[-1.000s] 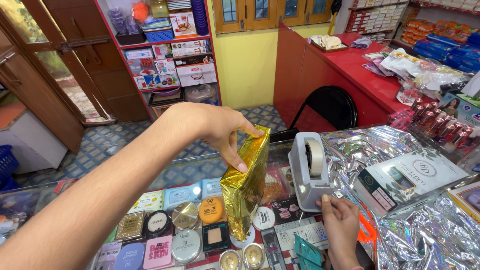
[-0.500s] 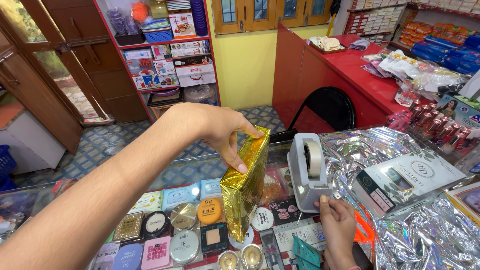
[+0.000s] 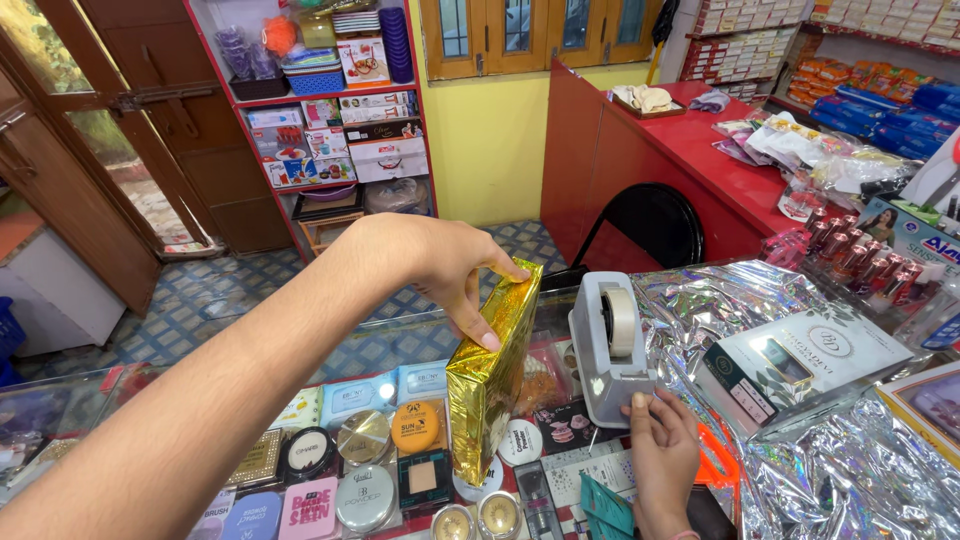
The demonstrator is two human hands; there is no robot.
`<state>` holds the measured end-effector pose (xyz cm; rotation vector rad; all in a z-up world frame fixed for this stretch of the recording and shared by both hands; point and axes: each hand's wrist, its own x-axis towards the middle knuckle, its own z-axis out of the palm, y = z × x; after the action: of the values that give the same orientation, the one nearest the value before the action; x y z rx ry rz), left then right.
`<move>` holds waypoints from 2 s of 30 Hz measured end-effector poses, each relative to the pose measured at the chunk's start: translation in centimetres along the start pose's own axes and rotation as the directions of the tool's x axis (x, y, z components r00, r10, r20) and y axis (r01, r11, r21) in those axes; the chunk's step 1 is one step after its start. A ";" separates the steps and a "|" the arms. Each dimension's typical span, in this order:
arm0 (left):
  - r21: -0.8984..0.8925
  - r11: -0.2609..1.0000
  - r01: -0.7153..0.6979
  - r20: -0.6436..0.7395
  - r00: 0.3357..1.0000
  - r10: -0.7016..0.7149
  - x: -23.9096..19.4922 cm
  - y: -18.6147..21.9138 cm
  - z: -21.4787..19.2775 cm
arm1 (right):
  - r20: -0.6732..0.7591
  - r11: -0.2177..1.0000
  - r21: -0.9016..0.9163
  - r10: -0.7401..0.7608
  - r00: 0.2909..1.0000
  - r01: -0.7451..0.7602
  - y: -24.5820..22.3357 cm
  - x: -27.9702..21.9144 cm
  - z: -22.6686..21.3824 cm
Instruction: The person wraps a small box in gold foil paper and then prepares a second box with decorative silver foil at a retail counter.
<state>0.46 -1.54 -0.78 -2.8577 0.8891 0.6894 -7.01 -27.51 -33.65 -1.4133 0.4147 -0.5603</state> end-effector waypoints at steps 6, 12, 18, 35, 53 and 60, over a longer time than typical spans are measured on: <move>-0.005 1.000 0.004 -0.001 1.000 -0.004 -0.2 -0.2 0.1 | -0.038 0.997 0.029 0.075 0.996 -0.074 1.2 0.3 0.1; 0.003 1.000 0.021 0.000 1.000 -0.021 -0.5 0.1 0.0 | -0.036 0.976 0.121 0.188 0.982 -0.182 1.6 0.3 0.2; 0.031 0.999 0.029 0.000 1.000 -0.029 -0.7 0.3 -0.1 | -0.047 0.964 0.170 0.217 0.975 -0.206 0.1 -0.6 0.8; 0.059 0.994 0.090 -0.004 0.996 -0.090 -1.7 0.8 -0.5 | 0.060 0.883 0.281 0.374 0.925 -0.375 -1.2 -0.1 0.2; 0.082 0.997 0.013 -0.002 1.000 -0.012 -1.2 2.1 -0.4 | 0.186 0.977 0.080 0.179 0.966 -0.197 1.2 -3.0 -1.0; 0.041 0.999 -0.003 -0.021 1.000 0.004 -0.5 0.8 -0.2 | 0.246 0.977 0.094 0.162 0.956 -0.190 -5.6 -3.6 -0.7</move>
<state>-0.28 -1.95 -0.33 -2.8338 0.9004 0.6348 -10.97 -26.35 -28.41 -1.2973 0.3067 -0.2611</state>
